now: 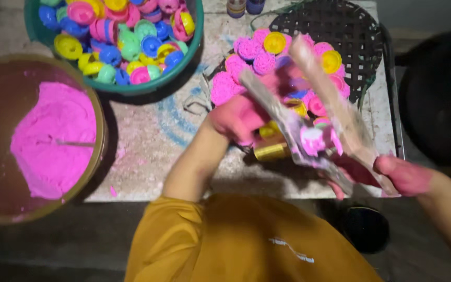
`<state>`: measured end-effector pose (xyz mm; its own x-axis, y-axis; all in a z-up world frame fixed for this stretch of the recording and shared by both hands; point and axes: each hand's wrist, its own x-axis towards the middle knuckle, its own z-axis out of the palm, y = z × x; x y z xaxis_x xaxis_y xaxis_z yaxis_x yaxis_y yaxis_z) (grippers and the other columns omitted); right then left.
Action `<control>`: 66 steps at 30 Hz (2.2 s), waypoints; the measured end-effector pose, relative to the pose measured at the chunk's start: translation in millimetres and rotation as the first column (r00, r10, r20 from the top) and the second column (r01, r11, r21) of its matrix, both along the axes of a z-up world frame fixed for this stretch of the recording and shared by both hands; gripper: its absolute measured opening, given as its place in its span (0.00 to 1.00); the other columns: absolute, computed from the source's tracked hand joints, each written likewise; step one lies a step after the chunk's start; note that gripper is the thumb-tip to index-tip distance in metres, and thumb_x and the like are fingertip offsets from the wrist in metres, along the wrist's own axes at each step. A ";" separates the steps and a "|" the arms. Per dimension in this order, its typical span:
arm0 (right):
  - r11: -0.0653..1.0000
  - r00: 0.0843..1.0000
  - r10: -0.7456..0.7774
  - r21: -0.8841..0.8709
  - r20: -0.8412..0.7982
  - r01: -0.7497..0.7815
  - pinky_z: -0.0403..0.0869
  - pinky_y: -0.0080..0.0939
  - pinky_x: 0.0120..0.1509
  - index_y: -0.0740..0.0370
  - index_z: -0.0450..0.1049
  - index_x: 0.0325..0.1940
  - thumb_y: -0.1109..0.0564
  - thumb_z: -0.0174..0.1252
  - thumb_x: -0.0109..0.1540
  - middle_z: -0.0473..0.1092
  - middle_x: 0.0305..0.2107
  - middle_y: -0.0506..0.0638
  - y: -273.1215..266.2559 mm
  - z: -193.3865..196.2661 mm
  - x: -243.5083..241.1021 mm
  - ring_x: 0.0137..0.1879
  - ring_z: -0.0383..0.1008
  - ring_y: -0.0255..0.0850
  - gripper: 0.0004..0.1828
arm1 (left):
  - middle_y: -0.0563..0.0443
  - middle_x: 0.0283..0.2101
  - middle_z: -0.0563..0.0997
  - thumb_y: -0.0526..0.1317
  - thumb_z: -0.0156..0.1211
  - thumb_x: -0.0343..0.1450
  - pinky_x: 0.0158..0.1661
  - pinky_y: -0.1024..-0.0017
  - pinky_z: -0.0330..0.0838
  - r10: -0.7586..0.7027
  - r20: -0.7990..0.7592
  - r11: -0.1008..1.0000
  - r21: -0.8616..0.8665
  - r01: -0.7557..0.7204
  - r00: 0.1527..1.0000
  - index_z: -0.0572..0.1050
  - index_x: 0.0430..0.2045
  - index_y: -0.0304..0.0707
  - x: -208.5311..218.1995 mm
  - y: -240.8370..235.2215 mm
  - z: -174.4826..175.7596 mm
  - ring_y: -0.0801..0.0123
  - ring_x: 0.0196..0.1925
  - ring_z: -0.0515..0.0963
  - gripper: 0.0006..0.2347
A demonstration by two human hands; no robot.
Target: The person fills colorful plastic molds with pink paste using a manual plunger tool. They repeatedly load the plunger, press paste into each mold cavity, and arrange the filled molds in a basket.
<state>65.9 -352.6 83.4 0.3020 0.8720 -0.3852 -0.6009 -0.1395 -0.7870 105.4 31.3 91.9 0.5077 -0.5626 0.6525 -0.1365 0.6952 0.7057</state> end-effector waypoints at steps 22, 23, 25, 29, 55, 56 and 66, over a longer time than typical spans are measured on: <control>0.782 0.760 -0.611 0.018 0.221 0.623 0.68 0.52 0.63 0.78 0.61 0.69 0.14 0.61 0.48 0.69 0.51 0.65 7.4 -31.8 -16.3 0.55 0.71 0.53 0.70 | 0.53 0.36 0.77 0.38 0.69 0.62 0.41 0.67 0.76 0.176 0.894 -0.056 0.426 -0.903 0.412 0.78 0.25 0.47 1.4 -57.2 -175.6 0.61 0.45 0.77 0.04; 0.775 0.752 -0.620 0.030 0.222 0.631 0.69 0.52 0.62 0.77 0.60 0.69 0.14 0.61 0.47 0.69 0.51 0.65 9.3 -31.8 -18.6 0.55 0.71 0.53 0.70 | 0.51 0.35 0.77 0.40 0.70 0.59 0.41 0.65 0.76 0.192 0.875 -0.035 0.458 -0.888 0.444 0.78 0.25 0.45 0.6 -57.4 -173.1 0.60 0.44 0.77 0.07; 0.761 0.734 -0.641 0.055 0.224 0.647 0.70 0.53 0.62 0.76 0.60 0.70 0.14 0.62 0.45 0.69 0.53 0.64 9.6 -33.8 -24.6 0.56 0.72 0.53 0.71 | 0.47 0.34 0.77 0.43 0.74 0.52 0.40 0.62 0.76 0.219 0.834 0.008 0.518 -0.855 0.507 0.78 0.23 0.40 -1.8 -55.1 -166.8 0.56 0.42 0.77 0.14; 0.736 0.709 -0.662 0.035 0.245 0.676 0.69 0.54 0.62 0.76 0.59 0.69 0.14 0.63 0.44 0.68 0.55 0.63 1.5 -37.0 -35.3 0.56 0.71 0.53 0.72 | 0.46 0.35 0.77 0.42 0.75 0.49 0.42 0.62 0.76 0.224 0.832 0.010 0.518 -0.855 0.507 0.77 0.23 0.39 -3.1 -54.7 -154.0 0.56 0.43 0.78 0.15; 0.546 0.998 -0.065 -0.836 0.017 0.050 0.55 0.50 0.35 0.65 0.75 0.57 0.23 0.27 0.66 0.80 0.36 0.59 6.2 7.6 46.2 0.30 0.59 0.46 0.48 | 0.53 0.43 0.71 0.44 0.51 0.72 0.68 0.60 0.61 -0.389 -0.445 0.680 -0.729 -0.075 0.807 0.68 0.46 0.41 68.8 -60.6 -88.7 0.65 0.52 0.72 0.12; 0.562 0.997 -0.046 -0.824 0.058 0.074 0.58 0.49 0.36 0.65 0.75 0.54 0.23 0.28 0.65 0.80 0.34 0.58 11.7 7.8 48.0 0.31 0.62 0.45 0.48 | 0.54 0.42 0.71 0.44 0.50 0.71 0.67 0.60 0.62 -0.388 -0.444 0.662 -0.744 -0.091 0.808 0.68 0.42 0.43 73.3 -59.2 -96.7 0.66 0.50 0.72 0.10; 0.478 0.907 0.230 -0.853 0.352 0.209 0.72 0.45 0.42 0.64 0.79 0.36 0.22 0.33 0.65 0.77 0.23 0.53 76.2 12.4 47.4 0.31 0.73 0.42 0.45 | 0.57 0.38 0.71 0.45 0.52 0.70 0.58 0.66 0.66 -0.484 -0.463 0.583 -0.803 -0.121 0.742 0.68 0.37 0.45 86.7 -52.6 -142.4 0.68 0.44 0.71 0.08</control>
